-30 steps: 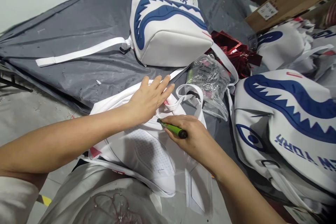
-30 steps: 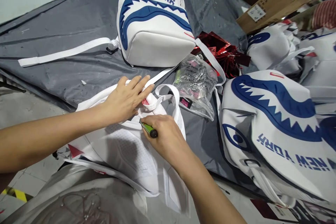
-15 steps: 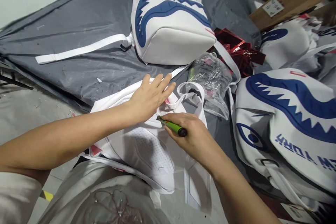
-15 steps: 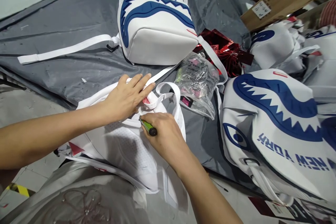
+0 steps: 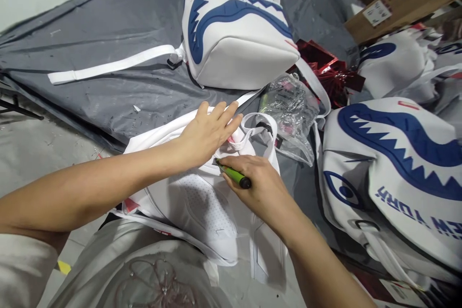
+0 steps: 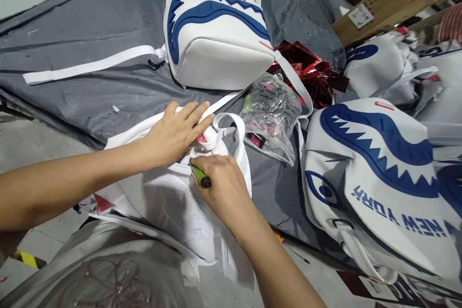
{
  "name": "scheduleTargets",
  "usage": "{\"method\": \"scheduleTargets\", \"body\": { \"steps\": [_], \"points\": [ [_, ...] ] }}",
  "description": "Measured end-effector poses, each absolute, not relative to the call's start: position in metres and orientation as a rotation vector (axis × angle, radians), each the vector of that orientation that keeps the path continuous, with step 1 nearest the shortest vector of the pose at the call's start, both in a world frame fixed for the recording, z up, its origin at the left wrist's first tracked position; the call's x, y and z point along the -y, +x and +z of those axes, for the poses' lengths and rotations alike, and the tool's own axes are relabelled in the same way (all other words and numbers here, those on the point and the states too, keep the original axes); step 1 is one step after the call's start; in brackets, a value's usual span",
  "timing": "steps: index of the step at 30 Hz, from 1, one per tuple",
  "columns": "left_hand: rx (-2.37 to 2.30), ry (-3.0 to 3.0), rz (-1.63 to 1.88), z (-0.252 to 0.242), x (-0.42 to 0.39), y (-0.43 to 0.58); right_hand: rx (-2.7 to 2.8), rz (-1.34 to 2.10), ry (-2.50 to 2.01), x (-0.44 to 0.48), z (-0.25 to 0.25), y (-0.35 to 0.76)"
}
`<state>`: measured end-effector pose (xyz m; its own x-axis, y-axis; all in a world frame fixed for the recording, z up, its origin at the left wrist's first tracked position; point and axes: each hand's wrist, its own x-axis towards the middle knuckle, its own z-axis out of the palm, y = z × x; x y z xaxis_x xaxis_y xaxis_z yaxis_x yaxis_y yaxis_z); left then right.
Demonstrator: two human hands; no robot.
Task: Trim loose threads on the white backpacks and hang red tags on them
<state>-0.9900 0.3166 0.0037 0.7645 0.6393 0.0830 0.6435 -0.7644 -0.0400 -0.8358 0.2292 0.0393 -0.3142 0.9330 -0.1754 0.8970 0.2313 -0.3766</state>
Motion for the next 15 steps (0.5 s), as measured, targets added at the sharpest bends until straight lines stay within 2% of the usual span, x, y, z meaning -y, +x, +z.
{"method": "scheduleTargets", "body": {
  "steps": [10,15],
  "points": [
    [1.033,-2.913,-0.146,0.001,-0.32,-0.989,2.435,0.504,-1.918,-0.226,0.038,-0.837],
    [1.104,-2.87,-0.17,0.009,-0.315,-0.985,2.416,0.379,-1.63,-0.22,0.025,-0.827]
  ]
}}
